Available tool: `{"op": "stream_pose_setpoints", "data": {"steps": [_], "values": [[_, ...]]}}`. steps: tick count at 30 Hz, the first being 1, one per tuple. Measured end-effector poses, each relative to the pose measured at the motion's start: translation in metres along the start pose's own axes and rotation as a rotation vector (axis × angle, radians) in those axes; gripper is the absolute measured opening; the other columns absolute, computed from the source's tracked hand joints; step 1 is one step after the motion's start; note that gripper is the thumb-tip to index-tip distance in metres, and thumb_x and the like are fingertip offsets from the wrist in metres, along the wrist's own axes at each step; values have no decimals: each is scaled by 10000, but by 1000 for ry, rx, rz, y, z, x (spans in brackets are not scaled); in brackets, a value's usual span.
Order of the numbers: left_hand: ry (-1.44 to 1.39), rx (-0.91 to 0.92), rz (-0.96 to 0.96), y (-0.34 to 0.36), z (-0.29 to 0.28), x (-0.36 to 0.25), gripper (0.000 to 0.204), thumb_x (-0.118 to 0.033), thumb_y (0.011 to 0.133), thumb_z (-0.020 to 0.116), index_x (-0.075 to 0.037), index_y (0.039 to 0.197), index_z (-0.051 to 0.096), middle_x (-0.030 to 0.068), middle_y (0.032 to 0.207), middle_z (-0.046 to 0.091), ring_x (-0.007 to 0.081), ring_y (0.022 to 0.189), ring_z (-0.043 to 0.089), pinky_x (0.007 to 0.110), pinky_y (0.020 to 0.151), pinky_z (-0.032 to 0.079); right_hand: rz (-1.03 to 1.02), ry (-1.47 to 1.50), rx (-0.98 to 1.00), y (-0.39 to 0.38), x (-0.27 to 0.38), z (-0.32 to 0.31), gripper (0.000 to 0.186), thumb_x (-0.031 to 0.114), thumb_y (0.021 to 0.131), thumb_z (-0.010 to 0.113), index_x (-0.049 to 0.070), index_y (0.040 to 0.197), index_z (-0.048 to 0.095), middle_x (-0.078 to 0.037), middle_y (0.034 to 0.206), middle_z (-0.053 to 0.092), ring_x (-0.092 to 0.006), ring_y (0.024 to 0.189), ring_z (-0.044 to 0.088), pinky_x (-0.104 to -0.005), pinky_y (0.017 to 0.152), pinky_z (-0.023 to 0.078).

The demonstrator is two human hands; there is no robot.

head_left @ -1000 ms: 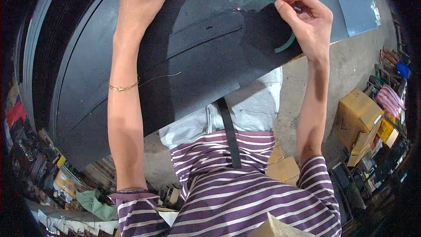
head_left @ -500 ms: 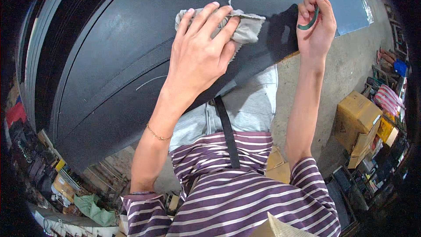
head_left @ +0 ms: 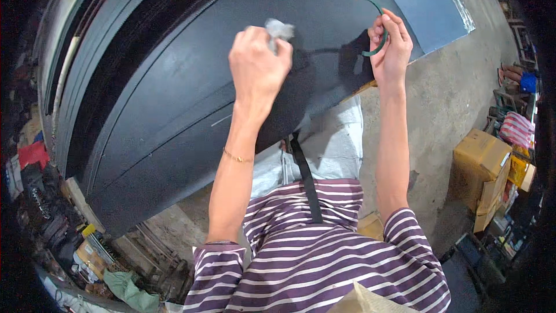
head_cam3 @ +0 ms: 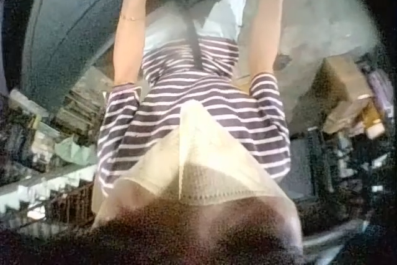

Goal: Polishing and finishing the edges of black leather straps using a hand tool and a cloth.

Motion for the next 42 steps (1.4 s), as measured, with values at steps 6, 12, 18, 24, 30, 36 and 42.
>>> {"op": "stream_pose_setpoints", "data": {"steps": [6,12,18,24,30,36,42], "values": [[-107,-276,159,14,-23,29,273,31,812,544,-1,1064,644,188,1067,638,368,950,624,415,834,504,-12,67,36,2,-2,-1,163,27,912,599,-67,1044,620,-78,824,584,-101,688,501,-240,572,399],[71,156,528,-22,-2,7,420,-62,715,641,-133,1129,660,90,1181,590,284,1116,534,426,898,417,-32,118,77,2,0,0,157,31,922,587,-66,1040,621,-81,827,579,-105,699,496,-240,578,399],[69,157,495,-24,2,7,414,-37,731,591,-109,1133,659,104,1224,579,329,1122,528,450,925,430,-22,90,88,4,-3,-3,154,31,924,582,-63,1039,621,-77,828,580,-104,707,497,-243,583,397],[-9,92,445,-24,7,16,377,-58,712,633,-93,1086,662,121,1189,577,322,1123,521,464,935,432,-23,82,114,3,-3,-2,164,38,921,594,-58,1050,622,-70,833,588,-100,712,504,-241,587,400],[49,110,470,-25,5,10,367,-23,710,612,-110,1061,676,119,1216,571,333,1113,527,445,916,438,-26,58,121,3,-4,-2,161,36,920,603,-54,1050,630,-67,830,595,-91,707,510,-233,584,403],[80,23,437,-28,-2,0,247,-119,742,700,-164,984,717,97,1254,556,315,1227,466,548,1026,310,-29,2,147,0,-2,-5,147,32,917,609,-54,1031,643,-67,835,605,-85,698,512,-233,583,401],[102,34,478,-31,6,-6,145,-206,737,755,-183,876,722,46,1213,579,283,1233,466,622,1039,259,-33,-9,146,-3,-2,-1,146,23,907,623,-57,1026,648,-70,832,616,-83,691,516,-237,581,401]]}}
Point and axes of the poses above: each hand's wrist, its own y-axis towards the middle knuckle, its own z-axis out of the palm, x = y × z, the point moved 2 cm from there along y, towards the middle knuckle
